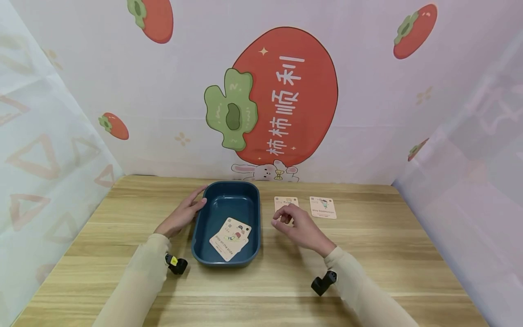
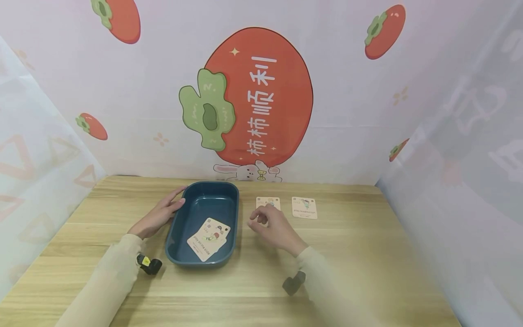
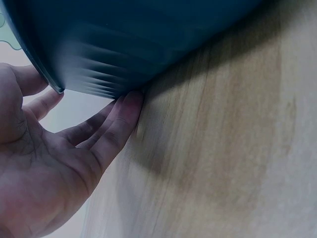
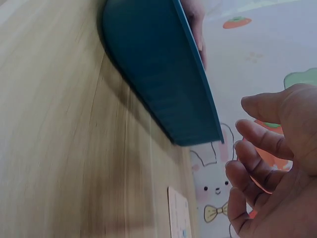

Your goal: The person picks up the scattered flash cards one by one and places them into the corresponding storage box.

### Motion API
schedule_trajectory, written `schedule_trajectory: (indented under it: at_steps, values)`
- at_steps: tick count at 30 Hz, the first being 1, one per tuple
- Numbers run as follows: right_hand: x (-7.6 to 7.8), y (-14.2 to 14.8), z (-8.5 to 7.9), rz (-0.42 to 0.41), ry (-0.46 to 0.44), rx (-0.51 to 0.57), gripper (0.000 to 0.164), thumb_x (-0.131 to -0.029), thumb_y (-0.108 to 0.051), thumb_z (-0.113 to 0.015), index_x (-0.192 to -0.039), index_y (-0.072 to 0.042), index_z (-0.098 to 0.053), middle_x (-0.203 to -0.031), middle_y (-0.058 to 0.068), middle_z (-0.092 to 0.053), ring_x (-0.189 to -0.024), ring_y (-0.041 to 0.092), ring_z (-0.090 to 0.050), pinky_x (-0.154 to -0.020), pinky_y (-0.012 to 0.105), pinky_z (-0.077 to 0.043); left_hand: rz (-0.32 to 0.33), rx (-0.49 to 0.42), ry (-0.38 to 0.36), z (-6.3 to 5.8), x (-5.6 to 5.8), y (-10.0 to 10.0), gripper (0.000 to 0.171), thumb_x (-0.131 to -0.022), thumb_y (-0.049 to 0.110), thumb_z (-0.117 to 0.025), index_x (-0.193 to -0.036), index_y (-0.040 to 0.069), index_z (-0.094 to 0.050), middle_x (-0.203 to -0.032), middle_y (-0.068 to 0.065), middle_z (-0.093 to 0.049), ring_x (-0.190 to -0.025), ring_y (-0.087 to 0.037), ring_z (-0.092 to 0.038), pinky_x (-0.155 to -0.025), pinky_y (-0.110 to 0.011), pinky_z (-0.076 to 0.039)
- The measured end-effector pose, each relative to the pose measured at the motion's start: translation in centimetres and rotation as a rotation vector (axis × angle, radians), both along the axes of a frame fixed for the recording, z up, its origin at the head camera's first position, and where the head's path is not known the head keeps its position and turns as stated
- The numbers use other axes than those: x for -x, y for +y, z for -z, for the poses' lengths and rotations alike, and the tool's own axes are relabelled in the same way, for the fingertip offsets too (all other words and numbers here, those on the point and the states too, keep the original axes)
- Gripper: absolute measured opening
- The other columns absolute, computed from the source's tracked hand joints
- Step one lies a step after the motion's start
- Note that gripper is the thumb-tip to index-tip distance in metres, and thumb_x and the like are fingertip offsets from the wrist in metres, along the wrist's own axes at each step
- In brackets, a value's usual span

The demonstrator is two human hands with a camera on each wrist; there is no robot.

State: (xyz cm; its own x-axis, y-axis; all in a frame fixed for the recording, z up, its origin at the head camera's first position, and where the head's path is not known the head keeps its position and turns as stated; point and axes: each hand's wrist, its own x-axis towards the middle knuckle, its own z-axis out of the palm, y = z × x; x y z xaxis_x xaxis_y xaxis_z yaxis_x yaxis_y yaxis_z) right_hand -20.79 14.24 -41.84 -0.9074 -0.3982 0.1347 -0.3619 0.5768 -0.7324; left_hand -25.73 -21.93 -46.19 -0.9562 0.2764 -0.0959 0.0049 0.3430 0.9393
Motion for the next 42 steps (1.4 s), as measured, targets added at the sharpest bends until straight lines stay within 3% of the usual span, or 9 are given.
schedule_trajectory:
  at_steps: [27, 42]
  values:
    - [1.8, 6.3, 0.7, 0.091, 0.072, -0.05, 0.005, -0.095, -0.013, -0.073, -0.098, -0.01, -0.069, -0.088, 0.001, -0.059, -0.083, 0.02, -0.057, -0.074, 0.035, -0.049, -0.005, -0.003, -0.014, 0.2, 0.1, -0.1, 0.06, -0.112, 0.031, -0.04, -0.165, 0.018, -0.014, -0.151, -0.033, -0.04, -0.131, -0.047, -0.051, -0.103, -0.058, -0.046]
    - [3.4, 9.2, 0.8, 0.157, 0.031, -0.114, 0.012, -0.097, -0.015, -0.071, -0.101, -0.005, -0.068, -0.084, 0.004, -0.06, -0.081, 0.021, -0.056, -0.071, 0.035, -0.047, -0.005, -0.01, -0.013, 0.4, 0.1, -0.2, 0.059, -0.112, 0.032, -0.039, -0.164, 0.019, -0.015, -0.15, -0.031, -0.043, -0.128, -0.045, -0.054, -0.101, -0.055, -0.049]
